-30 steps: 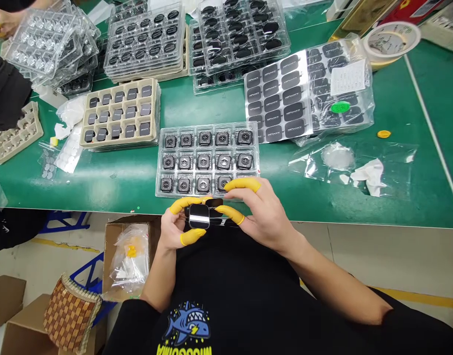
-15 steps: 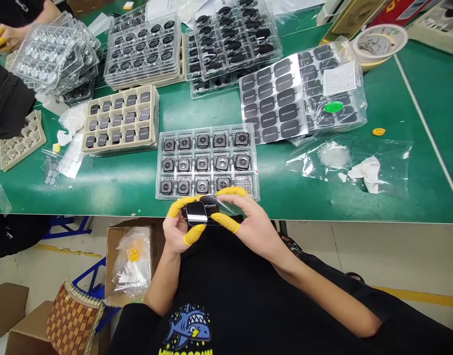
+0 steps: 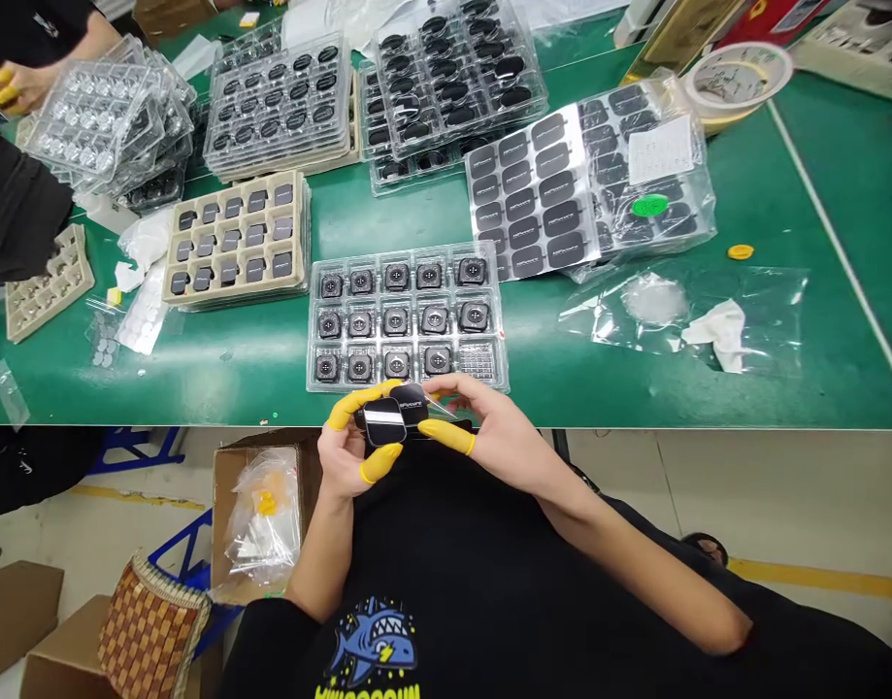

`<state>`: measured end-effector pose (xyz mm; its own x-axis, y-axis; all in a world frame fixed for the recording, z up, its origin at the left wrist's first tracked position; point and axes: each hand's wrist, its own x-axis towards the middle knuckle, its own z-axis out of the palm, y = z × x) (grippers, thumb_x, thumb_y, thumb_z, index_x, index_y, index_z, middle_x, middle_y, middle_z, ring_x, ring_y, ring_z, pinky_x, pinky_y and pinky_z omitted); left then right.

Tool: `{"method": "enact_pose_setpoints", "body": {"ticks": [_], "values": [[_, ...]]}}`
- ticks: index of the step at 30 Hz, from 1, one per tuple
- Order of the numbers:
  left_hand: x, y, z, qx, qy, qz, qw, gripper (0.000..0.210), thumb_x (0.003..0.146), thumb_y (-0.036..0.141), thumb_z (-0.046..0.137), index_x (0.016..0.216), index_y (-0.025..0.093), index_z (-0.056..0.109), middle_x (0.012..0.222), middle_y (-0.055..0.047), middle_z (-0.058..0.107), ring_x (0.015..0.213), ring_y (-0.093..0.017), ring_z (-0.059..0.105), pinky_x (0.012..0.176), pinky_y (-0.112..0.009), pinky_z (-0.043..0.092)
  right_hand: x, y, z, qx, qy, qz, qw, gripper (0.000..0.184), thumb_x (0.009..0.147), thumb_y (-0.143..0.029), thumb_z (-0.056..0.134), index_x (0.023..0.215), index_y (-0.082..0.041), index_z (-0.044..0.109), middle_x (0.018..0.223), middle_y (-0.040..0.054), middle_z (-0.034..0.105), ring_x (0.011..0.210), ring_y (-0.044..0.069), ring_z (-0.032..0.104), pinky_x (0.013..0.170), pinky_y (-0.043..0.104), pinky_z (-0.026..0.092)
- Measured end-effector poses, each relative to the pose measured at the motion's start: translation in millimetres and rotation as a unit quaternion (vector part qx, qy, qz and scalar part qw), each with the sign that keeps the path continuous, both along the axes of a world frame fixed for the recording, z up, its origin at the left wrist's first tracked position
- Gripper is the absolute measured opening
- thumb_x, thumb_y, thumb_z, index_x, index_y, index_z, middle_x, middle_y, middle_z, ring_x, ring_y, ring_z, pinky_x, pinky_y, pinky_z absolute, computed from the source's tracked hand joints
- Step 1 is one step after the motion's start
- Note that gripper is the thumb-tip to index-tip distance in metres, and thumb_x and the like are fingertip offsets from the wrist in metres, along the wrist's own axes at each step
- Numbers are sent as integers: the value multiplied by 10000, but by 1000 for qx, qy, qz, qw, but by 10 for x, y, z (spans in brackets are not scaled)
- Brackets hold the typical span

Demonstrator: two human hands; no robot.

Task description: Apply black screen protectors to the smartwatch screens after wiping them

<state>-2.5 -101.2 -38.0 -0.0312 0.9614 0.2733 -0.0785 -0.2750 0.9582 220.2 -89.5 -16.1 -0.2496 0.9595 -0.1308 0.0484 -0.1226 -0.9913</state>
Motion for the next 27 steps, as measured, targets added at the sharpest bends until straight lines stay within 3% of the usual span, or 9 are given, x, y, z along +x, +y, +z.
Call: {"method": "enact_pose_setpoints", "body": {"ticks": [5, 8, 11, 13, 15, 18, 22, 24, 27], "values": [[4, 34, 24, 30, -4, 14, 999, 593, 796, 392, 1029, 1328, 241, 816, 1288, -131, 888, 1188, -322, 881, 1090, -446, 707, 63, -17, -54, 82, -32, -34, 996, 397, 978, -490, 845, 1308, -290, 754, 1301, 83, 796, 1210, 285, 761, 1062, 486, 638], [-7, 42, 38, 13, 1, 46, 999, 611, 753, 455, 1052, 1270, 221, 826, 1263, -142, 888, 1172, -341, 882, 1084, -471, 708, 53, -25, -107, 95, -20, -73, 993, 479, 988, -493, 847, 1396, -295, 692, 1399, 109, 754, 1224, 281, 760, 1016, 456, 651], [-19, 32, 47, 3, -2, 78, 997, 617, 742, 473, 1057, 1255, 216, 831, 1235, -139, 890, 1158, -342, 882, 1067, -461, 712, 16, -36, -148, 85, 43, -90, 991, 552, 1029, -468, 815, 1504, -306, 587, 1199, 66, 786, 1006, 222, 779, 899, 398, 661], [-18, 16, 49, -5, -9, 85, 996, 602, 756, 474, 1046, 1256, 217, 831, 1226, -136, 888, 1153, -337, 881, 1046, -448, 719, -12, -46, -156, 97, 67, -99, 988, 502, 1063, -410, 778, 1512, -316, 576, 1018, 6, 763, 883, 190, 748, 863, 374, 653], [-10, -4, 54, -22, -20, 87, 996, 607, 763, 503, 1035, 1258, 219, 827, 1227, -134, 885, 1149, -340, 878, 1028, -456, 728, -32, -53, -148, 129, 51, -119, 983, 396, 1075, -355, 755, 1450, -318, 633, 981, -6, 739, 863, 184, 728, 860, 372, 652], [10, -19, 80, -39, -33, 80, 995, 630, 760, 529, 1029, 1272, 228, 820, 1236, -132, 884, 1153, -348, 875, 1025, -478, 732, -41, -45, -110, 192, -12, -137, 972, 304, 1085, -318, 733, 1387, -320, 701, 1107, 37, 749, 926, 203, 733, 875, 393, 668], [37, 12, 153, -25, -15, 32, 999, 607, 742, 462, 1050, 1258, 226, 832, 1205, -130, 896, 1132, -340, 886, 1036, -453, 727, -33, 8, -42, 251, -102, -128, 954, 449, 1062, -408, 789, 1497, -344, 694, 1435, 118, 696, 1291, 303, 718, 1106, 514, 654], [45, 38, 183, -3, -12, 13, 1000, 593, 755, 427, 1048, 1273, 231, 834, 1207, -125, 898, 1131, -331, 890, 1032, -432, 725, -34, 30, -18, 242, -116, -111, 957, 448, 1054, -449, 802, 1478, -340, 709, 1442, 120, 691, 1357, 319, 700, 1163, 535, 634], [43, 65, 196, 21, -4, -1, 1000, 591, 769, 397, 1045, 1294, 229, 831, 1205, -122, 899, 1126, -323, 892, 1034, -420, 723, -38, 34, 2, 204, -100, -92, 969, 353, 1061, -485, 790, 1376, -327, 762, 1371, 101, 722, 1298, 296, 735, 1143, 508, 653]]}}
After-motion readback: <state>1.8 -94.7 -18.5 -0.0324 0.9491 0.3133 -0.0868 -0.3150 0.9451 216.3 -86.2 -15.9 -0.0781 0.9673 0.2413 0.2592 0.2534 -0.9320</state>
